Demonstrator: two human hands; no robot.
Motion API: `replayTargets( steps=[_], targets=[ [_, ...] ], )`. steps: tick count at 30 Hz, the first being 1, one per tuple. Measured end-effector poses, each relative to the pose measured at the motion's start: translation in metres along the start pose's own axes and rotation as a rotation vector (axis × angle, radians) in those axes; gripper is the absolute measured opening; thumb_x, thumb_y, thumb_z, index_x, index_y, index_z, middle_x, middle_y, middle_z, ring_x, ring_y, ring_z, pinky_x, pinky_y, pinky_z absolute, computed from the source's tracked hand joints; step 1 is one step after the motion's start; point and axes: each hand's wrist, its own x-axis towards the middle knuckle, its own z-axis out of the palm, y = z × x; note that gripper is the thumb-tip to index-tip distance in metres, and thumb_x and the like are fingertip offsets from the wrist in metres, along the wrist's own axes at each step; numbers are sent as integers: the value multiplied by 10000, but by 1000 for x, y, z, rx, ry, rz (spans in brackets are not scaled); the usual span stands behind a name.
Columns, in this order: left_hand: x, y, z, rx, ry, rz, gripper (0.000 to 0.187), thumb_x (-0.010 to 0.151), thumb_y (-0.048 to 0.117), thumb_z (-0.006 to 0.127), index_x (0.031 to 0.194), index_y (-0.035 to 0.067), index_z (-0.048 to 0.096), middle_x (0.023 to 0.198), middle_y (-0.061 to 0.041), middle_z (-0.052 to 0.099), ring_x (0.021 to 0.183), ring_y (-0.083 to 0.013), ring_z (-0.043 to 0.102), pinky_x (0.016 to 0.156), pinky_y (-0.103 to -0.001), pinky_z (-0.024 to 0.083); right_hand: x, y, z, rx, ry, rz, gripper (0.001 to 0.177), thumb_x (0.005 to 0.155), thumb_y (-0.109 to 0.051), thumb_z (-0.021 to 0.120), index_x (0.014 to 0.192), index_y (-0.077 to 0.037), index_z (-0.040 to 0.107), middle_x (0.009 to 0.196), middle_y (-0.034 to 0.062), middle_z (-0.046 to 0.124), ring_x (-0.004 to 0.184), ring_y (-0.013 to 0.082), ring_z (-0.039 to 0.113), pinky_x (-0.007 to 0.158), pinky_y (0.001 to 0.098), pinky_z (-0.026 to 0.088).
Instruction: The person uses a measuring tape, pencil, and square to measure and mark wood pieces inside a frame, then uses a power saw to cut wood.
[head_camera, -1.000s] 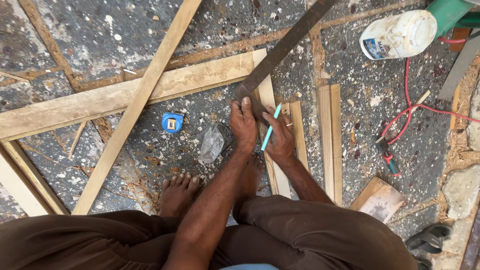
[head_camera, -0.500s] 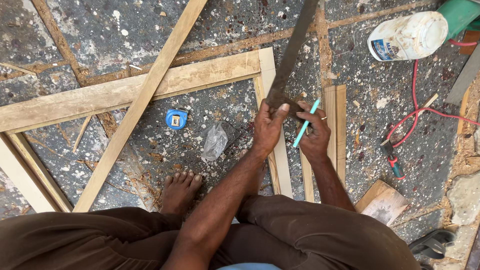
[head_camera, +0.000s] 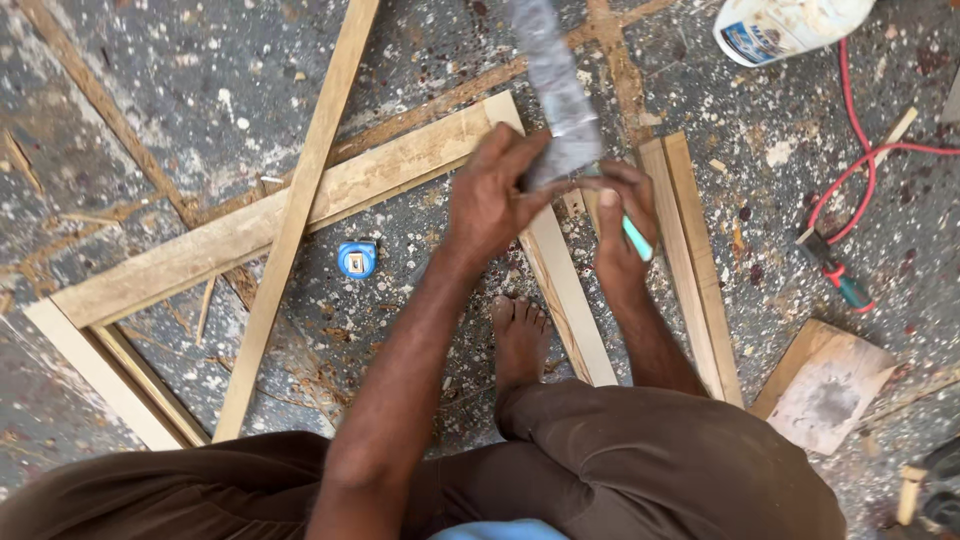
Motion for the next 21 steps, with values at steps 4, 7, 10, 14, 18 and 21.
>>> replayTargets(
  steps=[4,7,10,14,18,21],
  targets=[
    [-14,-43,-9,375,-46,94,546,740,198,899,1243,85,720,1004,-61,648,875,-211,636,709,-373,582,-2,14,41,328,-93,502,377,1133,-283,490,1369,-15,613,1217,135,718,882,175,683,772,306,628],
    [-36,-67,-4,475,-151,17,499,777,225,926,1229,130,737,943,-68,638,848,-235,626,732,-403,571,-9,13,71,511,-202,755,447,1051,-282,534,1400,-6,565,1045,124,763,525,76,532,452,216,470],
    [-50,-80,0,493,-141,47,569,727,200,913,1260,128,724,967,-75,642,879,-239,632,774,-396,576,-16,5,96,613,-161,826,484,983,-218,628,1406,-6,525,983,111,729,429,22,440,325,188,383],
    [-55,-90,-5,459,-178,-139,580,766,266,892,1304,146,711,1036,-70,639,931,-239,634,820,-389,587,-24,-3,124,786,-1,817,452,970,-130,698,1361,36,542,947,102,696,437,25,453,332,199,381],
    [-53,-93,-15,460,-167,-95,562,780,268,885,1299,142,712,1153,-80,629,1038,-251,634,865,-389,591,-25,-7,146,808,59,809,538,947,-72,724,1423,-13,482,862,110,617,433,33,442,328,218,367],
    [-46,-96,-23,493,-258,-87,625,819,372,833,1371,139,658,1255,-88,614,1147,-281,597,971,-425,562,-18,-8,153,905,107,767,564,925,-35,690,1447,-34,479,926,84,645,435,26,445,327,206,363]
  ],
)
